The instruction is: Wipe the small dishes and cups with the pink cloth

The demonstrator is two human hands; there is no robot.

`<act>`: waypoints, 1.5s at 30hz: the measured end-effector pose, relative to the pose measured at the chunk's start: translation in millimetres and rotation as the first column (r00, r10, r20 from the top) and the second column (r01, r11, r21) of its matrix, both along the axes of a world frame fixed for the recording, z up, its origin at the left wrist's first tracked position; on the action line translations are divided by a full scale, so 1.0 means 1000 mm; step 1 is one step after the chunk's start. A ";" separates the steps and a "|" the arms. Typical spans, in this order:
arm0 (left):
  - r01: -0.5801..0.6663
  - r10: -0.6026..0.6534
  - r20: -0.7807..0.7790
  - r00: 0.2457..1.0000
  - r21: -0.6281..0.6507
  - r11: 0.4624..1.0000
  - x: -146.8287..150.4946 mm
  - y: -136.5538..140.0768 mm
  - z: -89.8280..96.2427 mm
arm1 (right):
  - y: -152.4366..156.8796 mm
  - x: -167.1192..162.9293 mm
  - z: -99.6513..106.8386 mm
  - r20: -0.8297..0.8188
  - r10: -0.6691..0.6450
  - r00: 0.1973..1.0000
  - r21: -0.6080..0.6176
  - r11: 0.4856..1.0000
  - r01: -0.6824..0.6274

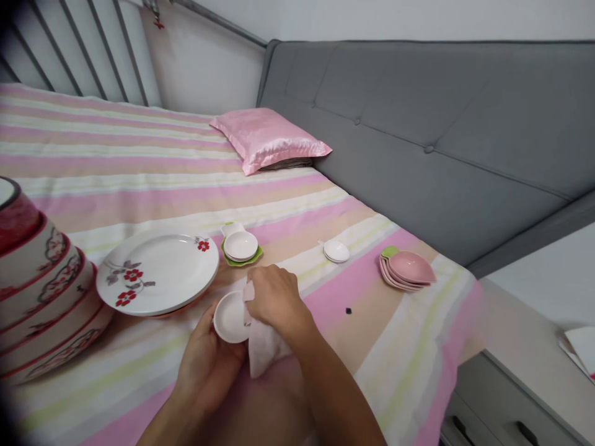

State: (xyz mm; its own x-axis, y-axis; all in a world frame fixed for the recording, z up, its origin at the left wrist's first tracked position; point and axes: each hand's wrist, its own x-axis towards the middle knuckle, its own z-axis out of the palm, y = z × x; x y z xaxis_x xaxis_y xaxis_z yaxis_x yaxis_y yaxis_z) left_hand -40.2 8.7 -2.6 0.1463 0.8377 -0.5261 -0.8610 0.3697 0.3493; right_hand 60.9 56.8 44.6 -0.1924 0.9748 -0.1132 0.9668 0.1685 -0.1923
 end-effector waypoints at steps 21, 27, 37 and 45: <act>-0.084 0.081 -0.086 0.993 -0.041 0.996 -0.002 0.002 0.001 | 0.010 0.010 -0.001 -0.095 0.049 0.994 0.700 0.713 0.032; -0.005 0.001 -0.090 0.996 -0.042 0.999 -0.005 -0.001 0.002 | 0.020 0.035 -0.003 -0.250 -0.245 0.937 0.763 0.546 0.346; -0.001 -0.003 -0.091 0.996 -0.040 0.999 -0.005 0.000 -0.001 | 0.029 0.038 -0.009 -0.286 -0.026 0.958 0.417 0.897 0.149; -0.025 0.024 0.030 0.999 0.028 0.999 -0.005 0.000 0.000 | 0.015 0.017 -0.002 -0.466 0.241 0.851 0.095 0.970 -0.223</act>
